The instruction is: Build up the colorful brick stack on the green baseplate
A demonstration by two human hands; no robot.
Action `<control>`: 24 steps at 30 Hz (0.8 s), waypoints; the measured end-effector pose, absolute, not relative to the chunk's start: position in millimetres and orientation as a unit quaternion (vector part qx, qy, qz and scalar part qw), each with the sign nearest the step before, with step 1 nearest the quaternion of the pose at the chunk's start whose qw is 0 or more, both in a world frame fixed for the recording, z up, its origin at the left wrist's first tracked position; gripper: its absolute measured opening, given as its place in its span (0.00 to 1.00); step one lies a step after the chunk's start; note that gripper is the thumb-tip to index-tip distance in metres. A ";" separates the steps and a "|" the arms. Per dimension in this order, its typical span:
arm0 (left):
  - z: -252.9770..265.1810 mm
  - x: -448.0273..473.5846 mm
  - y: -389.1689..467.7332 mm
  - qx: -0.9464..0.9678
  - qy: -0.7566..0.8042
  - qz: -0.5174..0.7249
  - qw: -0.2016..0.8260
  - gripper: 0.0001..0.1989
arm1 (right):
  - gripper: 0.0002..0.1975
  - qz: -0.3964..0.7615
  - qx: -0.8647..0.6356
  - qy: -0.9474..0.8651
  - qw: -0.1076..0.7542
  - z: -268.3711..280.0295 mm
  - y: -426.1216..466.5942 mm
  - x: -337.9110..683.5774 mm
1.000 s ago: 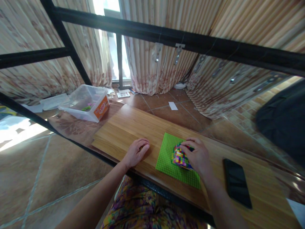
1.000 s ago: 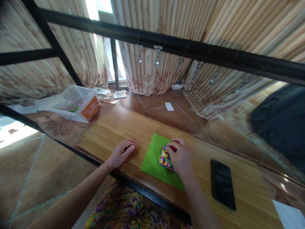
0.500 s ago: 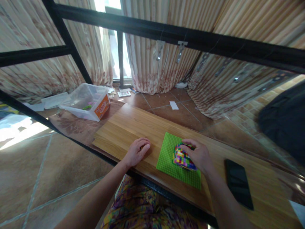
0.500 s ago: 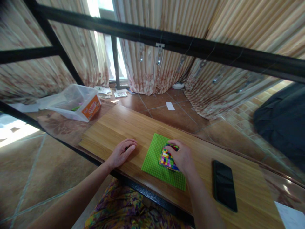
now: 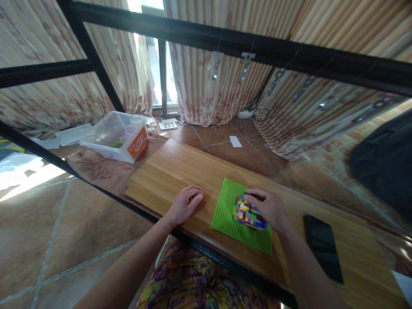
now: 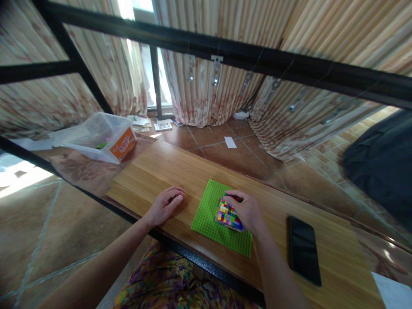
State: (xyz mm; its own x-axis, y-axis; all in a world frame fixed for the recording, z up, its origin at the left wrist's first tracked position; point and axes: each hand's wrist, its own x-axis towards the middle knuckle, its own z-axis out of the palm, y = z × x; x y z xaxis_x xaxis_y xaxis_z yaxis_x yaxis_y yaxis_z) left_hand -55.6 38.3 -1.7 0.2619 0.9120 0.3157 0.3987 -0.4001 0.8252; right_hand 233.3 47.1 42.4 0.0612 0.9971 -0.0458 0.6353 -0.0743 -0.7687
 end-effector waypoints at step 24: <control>-0.6 -54.6 40.0 0.737 0.445 0.409 0.303 0.14 | 0.18 0.300 -0.640 -0.627 0.328 49.9 49.2 241.4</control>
